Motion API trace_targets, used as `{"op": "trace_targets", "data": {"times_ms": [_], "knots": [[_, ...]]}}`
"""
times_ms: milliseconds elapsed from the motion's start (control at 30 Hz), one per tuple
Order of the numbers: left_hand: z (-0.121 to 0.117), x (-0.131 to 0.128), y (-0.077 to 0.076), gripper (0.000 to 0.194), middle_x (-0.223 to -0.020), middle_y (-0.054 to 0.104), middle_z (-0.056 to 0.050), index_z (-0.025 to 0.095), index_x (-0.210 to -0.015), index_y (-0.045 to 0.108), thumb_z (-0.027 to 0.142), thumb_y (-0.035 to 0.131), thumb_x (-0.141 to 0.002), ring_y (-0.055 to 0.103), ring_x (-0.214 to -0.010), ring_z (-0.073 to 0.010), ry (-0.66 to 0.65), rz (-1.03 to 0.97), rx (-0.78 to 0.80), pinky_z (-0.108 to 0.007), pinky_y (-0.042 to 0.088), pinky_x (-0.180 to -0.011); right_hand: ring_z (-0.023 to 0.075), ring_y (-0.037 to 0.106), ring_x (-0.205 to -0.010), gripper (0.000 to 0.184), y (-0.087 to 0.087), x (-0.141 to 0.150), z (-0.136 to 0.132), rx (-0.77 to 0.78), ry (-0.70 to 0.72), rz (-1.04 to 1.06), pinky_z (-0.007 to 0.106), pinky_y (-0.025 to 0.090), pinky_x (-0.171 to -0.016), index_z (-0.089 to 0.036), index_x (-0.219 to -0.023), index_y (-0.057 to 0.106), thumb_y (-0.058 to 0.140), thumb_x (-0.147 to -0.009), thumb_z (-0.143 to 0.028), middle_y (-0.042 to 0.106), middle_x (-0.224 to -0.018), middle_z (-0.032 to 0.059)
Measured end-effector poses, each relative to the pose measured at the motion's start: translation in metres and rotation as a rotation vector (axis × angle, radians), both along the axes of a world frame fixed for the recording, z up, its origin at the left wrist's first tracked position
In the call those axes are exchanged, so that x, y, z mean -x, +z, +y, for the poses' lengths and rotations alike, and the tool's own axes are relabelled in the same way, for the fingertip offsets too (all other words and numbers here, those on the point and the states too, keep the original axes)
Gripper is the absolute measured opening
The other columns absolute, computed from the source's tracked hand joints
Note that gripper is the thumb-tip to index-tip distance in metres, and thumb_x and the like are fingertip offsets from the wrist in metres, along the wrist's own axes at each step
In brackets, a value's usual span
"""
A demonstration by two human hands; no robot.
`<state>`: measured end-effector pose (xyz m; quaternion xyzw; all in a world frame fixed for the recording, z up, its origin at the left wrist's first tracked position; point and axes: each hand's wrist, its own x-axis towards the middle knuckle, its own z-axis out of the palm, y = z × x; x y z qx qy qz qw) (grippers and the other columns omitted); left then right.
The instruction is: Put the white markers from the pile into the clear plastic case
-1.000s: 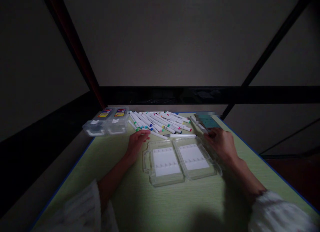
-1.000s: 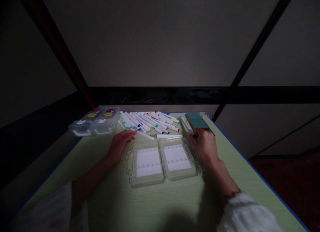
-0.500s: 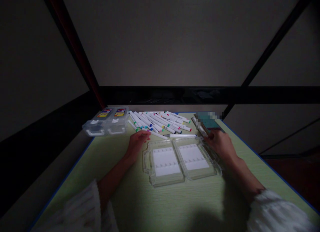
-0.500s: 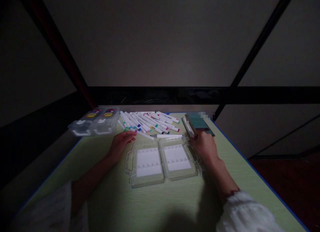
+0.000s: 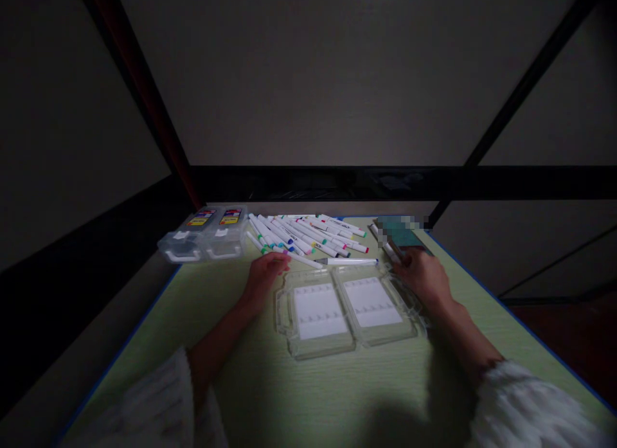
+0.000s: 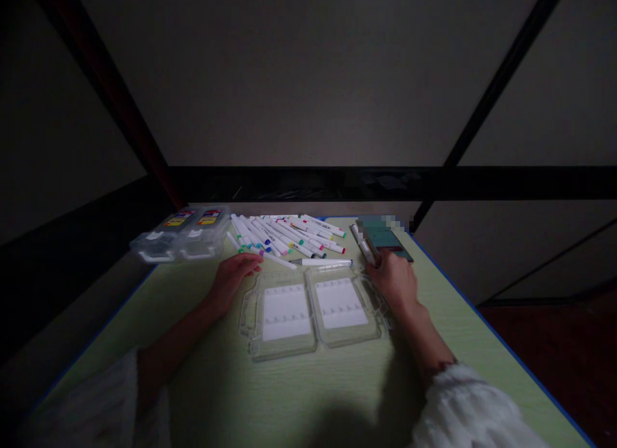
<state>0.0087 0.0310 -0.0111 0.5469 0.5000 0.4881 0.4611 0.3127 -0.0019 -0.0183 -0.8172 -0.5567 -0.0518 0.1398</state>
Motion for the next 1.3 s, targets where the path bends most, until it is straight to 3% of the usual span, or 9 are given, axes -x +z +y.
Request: {"op": "trace_targets", "data": {"times_ms": [167,567,767,933,1300], "knots": [[0.0015,0.0007,-0.0028,0.018,-0.064,0.062,0.000,0.014,-0.070,0.064,0.029,0.058,-0.060,0.055,-0.063,-0.0120,-0.008,-0.008,0.016,-0.023,0.039,-0.061,0.0197,0.058,-0.067,0.019,0.0004,0.0024,0.0001,0.025,-0.025,-0.014,0.024,0.028,-0.050,-0.018,-0.081,0.059,0.049,-0.072,-0.032,0.063,-0.073,0.0084],[0.0011,-0.0005,-0.0022,0.019,-0.065,0.062,0.000,0.014,-0.069,0.063,0.029,0.057,-0.060,0.056,-0.063,-0.0129,-0.026,0.012,0.007,-0.024,0.041,-0.062,0.0194,0.059,-0.071,0.025,0.0012,0.0036,0.0010,0.024,0.078,-0.033,0.023,0.027,-0.048,-0.021,-0.097,0.056,0.051,-0.076,-0.032,0.066,-0.077,0.0056],[0.0007,-0.0002,-0.0018,0.018,-0.062,0.061,0.000,0.014,-0.067,0.063,0.029,0.057,-0.059,0.055,-0.062,-0.0125,-0.021,0.023,0.012,-0.024,0.040,-0.062,0.0203,0.060,-0.071,0.028,0.0014,0.0052,0.0019,0.045,0.119,-0.037,0.024,0.030,-0.050,-0.022,-0.099,0.059,0.040,-0.083,-0.034,0.066,-0.078,0.0071],[0.0006,-0.0004,-0.0017,0.019,-0.062,0.061,0.000,0.014,-0.069,0.063,0.030,0.057,-0.060,0.055,-0.062,-0.0128,-0.031,0.030,0.011,-0.024,0.040,-0.062,0.0213,0.061,-0.071,0.034,0.0021,0.0061,0.0019,0.046,0.100,-0.049,0.025,0.032,-0.051,-0.021,-0.110,0.054,0.038,-0.083,-0.033,0.066,-0.080,0.0089],[0.0009,0.0000,-0.0023,0.020,-0.063,0.062,-0.001,0.014,-0.068,0.062,0.032,0.057,-0.060,0.056,-0.063,-0.0132,-0.029,0.051,0.010,-0.024,0.041,-0.063,0.0227,0.061,-0.076,0.035,0.0025,0.0047,0.0023,0.084,0.099,-0.016,0.025,0.034,-0.052,-0.024,-0.108,0.058,0.039,-0.082,-0.038,0.066,-0.081,0.0088]]}}
